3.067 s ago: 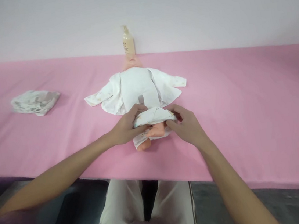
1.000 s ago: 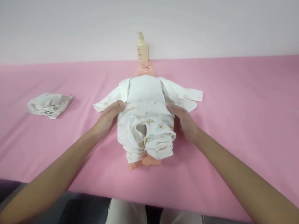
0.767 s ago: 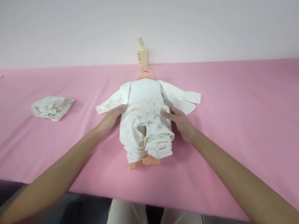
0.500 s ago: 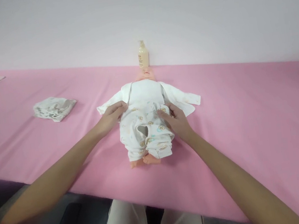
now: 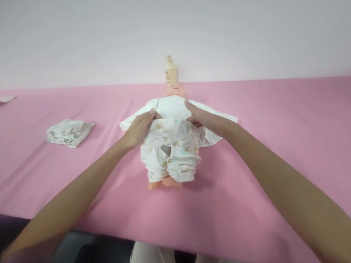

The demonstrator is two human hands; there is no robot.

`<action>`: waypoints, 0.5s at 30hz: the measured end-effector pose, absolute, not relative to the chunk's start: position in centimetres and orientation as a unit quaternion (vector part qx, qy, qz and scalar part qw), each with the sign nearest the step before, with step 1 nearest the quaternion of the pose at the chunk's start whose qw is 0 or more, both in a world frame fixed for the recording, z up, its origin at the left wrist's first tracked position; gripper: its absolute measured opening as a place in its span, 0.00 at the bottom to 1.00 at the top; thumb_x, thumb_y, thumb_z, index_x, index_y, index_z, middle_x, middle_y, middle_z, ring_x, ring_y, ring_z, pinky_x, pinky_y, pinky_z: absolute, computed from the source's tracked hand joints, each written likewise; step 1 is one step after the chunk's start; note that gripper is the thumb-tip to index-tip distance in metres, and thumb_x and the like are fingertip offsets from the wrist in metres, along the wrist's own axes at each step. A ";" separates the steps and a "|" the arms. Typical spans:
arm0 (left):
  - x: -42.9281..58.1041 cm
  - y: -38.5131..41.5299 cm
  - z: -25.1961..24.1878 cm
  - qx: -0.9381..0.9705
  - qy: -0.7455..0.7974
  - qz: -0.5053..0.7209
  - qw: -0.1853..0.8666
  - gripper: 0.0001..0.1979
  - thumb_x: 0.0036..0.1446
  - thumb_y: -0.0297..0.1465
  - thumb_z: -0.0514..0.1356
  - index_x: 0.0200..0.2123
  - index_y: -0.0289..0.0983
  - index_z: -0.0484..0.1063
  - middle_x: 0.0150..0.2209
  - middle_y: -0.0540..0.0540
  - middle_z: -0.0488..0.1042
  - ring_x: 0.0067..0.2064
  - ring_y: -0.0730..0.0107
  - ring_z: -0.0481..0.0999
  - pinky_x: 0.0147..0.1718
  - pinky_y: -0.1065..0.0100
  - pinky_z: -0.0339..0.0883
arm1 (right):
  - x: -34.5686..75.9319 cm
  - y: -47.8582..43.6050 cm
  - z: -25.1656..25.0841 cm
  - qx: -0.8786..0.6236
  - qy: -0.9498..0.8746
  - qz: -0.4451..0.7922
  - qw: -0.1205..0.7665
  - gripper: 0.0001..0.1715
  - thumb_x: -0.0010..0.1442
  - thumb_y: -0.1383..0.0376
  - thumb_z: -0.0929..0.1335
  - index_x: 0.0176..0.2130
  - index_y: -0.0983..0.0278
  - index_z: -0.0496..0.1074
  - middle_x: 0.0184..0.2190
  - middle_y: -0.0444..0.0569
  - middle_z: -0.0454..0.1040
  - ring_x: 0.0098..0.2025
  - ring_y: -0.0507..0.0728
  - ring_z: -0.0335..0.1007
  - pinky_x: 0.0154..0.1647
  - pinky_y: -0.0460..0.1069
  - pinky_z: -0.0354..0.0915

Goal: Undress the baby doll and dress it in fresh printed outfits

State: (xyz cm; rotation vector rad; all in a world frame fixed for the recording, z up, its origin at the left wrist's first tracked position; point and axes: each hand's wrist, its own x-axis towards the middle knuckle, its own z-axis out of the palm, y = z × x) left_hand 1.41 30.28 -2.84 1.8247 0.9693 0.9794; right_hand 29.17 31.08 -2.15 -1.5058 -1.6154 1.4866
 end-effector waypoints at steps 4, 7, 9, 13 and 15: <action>1.9 32.4 -3.5 0.686 0.425 0.394 0.439 0.18 0.70 0.44 0.62 0.31 0.39 0.69 0.32 0.49 0.69 0.35 0.67 0.67 0.37 0.65 0.63 | 28.5 33.3 -2.5 -0.546 -0.572 0.563 0.240 0.27 0.60 0.41 0.79 0.29 0.58 0.73 0.31 0.48 0.75 0.35 0.59 0.67 0.38 0.54 0.66; 1.4 33.6 -3.8 0.652 0.423 0.388 0.495 0.13 0.66 0.42 0.64 0.36 0.39 0.72 0.35 0.49 0.72 0.36 0.67 0.71 0.37 0.67 0.65 | 27.8 33.2 -2.9 -0.540 -0.554 0.563 0.290 0.21 0.58 0.49 0.81 0.34 0.59 0.75 0.33 0.46 0.75 0.36 0.57 0.67 0.38 0.53 0.66; 0.8 34.2 -4.0 0.650 0.412 0.382 0.512 0.13 0.65 0.42 0.66 0.37 0.39 0.74 0.35 0.49 0.72 0.35 0.69 0.70 0.35 0.68 0.64 | 27.6 32.7 -3.2 -0.529 -0.544 0.545 0.357 0.23 0.56 0.50 0.82 0.34 0.59 0.71 0.31 0.44 0.72 0.35 0.55 0.66 0.37 0.51 0.64; 0.1 35.7 -4.7 0.631 0.405 0.384 0.540 0.15 0.63 0.42 0.70 0.34 0.39 0.73 0.32 0.51 0.70 0.32 0.71 0.69 0.33 0.68 0.64 | 27.4 32.6 -4.6 -0.490 -0.519 0.525 0.464 0.33 0.51 0.45 0.85 0.36 0.57 0.67 0.36 0.43 0.78 0.36 0.55 0.71 0.37 0.50 0.66; -0.1 36.3 -5.4 0.600 0.427 0.388 0.554 0.16 0.62 0.44 0.71 0.35 0.39 0.75 0.34 0.49 0.74 0.34 0.68 0.72 0.34 0.67 0.66 | 27.5 33.0 -5.6 -0.493 -0.515 0.502 0.489 0.36 0.47 0.43 0.86 0.38 0.56 0.67 0.37 0.42 0.79 0.35 0.55 0.71 0.33 0.50 0.66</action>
